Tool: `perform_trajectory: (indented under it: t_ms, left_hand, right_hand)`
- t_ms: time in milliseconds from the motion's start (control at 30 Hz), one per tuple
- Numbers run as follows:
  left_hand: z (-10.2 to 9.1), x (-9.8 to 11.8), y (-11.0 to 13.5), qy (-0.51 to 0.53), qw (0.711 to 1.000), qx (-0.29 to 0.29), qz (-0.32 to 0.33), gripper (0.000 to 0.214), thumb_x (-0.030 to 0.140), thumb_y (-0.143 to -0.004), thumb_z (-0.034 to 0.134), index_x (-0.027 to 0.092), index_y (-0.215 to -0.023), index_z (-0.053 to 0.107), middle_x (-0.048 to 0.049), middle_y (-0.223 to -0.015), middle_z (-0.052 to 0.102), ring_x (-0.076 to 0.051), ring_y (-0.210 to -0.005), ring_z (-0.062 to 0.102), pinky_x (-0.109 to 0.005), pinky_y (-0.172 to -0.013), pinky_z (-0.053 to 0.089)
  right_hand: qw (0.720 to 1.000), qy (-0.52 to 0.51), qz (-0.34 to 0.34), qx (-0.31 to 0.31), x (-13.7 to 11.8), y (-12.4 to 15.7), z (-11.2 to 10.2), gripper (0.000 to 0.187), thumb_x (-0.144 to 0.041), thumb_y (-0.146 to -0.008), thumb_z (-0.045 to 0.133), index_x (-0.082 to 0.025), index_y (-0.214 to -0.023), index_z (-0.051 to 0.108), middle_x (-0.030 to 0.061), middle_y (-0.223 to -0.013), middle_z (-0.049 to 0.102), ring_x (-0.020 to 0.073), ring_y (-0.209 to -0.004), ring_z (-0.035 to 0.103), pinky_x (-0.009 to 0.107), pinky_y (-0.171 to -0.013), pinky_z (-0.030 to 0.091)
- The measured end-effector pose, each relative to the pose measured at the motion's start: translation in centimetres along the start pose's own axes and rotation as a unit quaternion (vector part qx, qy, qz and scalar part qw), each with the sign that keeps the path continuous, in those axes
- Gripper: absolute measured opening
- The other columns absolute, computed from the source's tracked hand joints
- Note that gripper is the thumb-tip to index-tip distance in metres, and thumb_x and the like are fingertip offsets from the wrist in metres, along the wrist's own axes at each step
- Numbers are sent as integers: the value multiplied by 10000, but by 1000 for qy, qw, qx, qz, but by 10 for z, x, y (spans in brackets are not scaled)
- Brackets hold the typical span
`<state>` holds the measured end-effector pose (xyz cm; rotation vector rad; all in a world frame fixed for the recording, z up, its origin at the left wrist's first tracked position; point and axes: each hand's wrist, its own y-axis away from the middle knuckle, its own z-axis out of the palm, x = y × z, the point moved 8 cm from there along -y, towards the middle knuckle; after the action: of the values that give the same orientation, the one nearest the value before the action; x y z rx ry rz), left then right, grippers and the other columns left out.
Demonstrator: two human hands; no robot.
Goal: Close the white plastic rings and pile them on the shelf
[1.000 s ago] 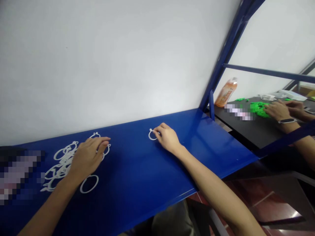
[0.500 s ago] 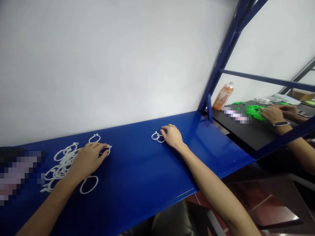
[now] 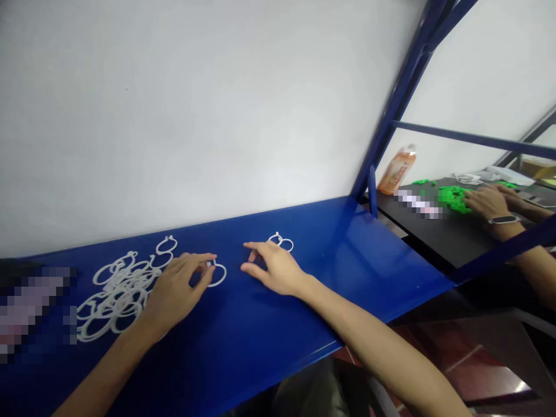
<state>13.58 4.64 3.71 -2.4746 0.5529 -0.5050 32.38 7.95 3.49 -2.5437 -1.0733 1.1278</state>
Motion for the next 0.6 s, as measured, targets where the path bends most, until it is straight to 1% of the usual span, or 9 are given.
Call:
perform_trajectory:
  t_ms: [67, 167, 267, 367, 433, 500, 533, 600]
  left_hand:
    - [5, 7, 2, 41, 999, -11, -19, 210, 313, -951, 521, 232, -1111, 631, -2, -830, 716, -216, -853, 651, -368, -852, 464]
    - [11, 11, 4, 115, 989, -41, -86, 190, 352, -924, 561, 260, -1085, 601, 31, -778, 732, -212, -845, 688, -344, -801, 480]
    - [17, 9, 7, 206, 959, -85, -174, 216, 411, -901, 590, 264, -1053, 548, 56, -723, 734, -196, -768, 712, -321, -761, 490]
    - [26, 10, 11, 287, 920, -142, -226, 238, 457, -892, 600, 261, -1000, 521, 53, -738, 746, -182, -748, 715, -301, -742, 488]
    - [33, 13, 14, 339, 893, -175, -241, 246, 473, -886, 608, 253, -947, 515, 43, -768, 750, -176, -755, 709, -288, -721, 486]
    - [36, 15, 15, 372, 877, -186, -241, 266, 483, -865, 637, 244, -896, 525, 37, -786, 737, -168, -752, 695, -279, -703, 487]
    - [35, 15, 14, 374, 878, -181, -236, 270, 482, -851, 655, 239, -873, 540, 37, -782, 725, -164, -745, 685, -275, -694, 488]
    - [30, 14, 11, 346, 900, -163, -212, 252, 466, -833, 678, 232, -819, 586, 38, -756, 695, -153, -712, 656, -267, -668, 483]
  right_hand:
    - [999, -44, -1, -27, -9, 3, 9, 521, -438, -940, 636, -199, -1376, 483, 60, -1085, 699, 195, -965, 646, 359, -875, 526]
    - [996, -75, 0, -53, -14, 5, 19, 529, -448, -905, 681, -197, -1331, 494, 60, -1090, 700, 191, -961, 658, 346, -864, 538]
    - [995, -77, 3, -60, -12, 6, 25, 469, -407, -898, 696, -191, -1275, 519, 56, -1056, 704, 182, -924, 673, 329, -824, 546]
    - [995, -82, 2, -51, -13, 7, 26, 341, -338, -940, 640, -187, -1227, 536, 63, -1060, 695, 157, -856, 683, 296, -766, 544]
    - [996, -82, -6, -42, -15, 6, 25, 220, -309, -980, 577, -185, -1161, 562, 54, -1006, 700, 143, -805, 678, 273, -727, 532]
    - [996, -73, -21, -41, -17, 6, 23, 151, -300, -1006, 533, -186, -1092, 583, 35, -915, 705, 141, -768, 670, 262, -705, 520]
    - [996, -69, -29, -40, -18, 6, 22, 138, -294, -1015, 517, -188, -1068, 589, 32, -899, 707, 143, -769, 669, 261, -707, 518]
    - [996, -66, -48, -40, -21, 6, 21, 133, -277, -1023, 498, -191, -1049, 597, 42, -936, 714, 147, -807, 673, 265, -737, 522]
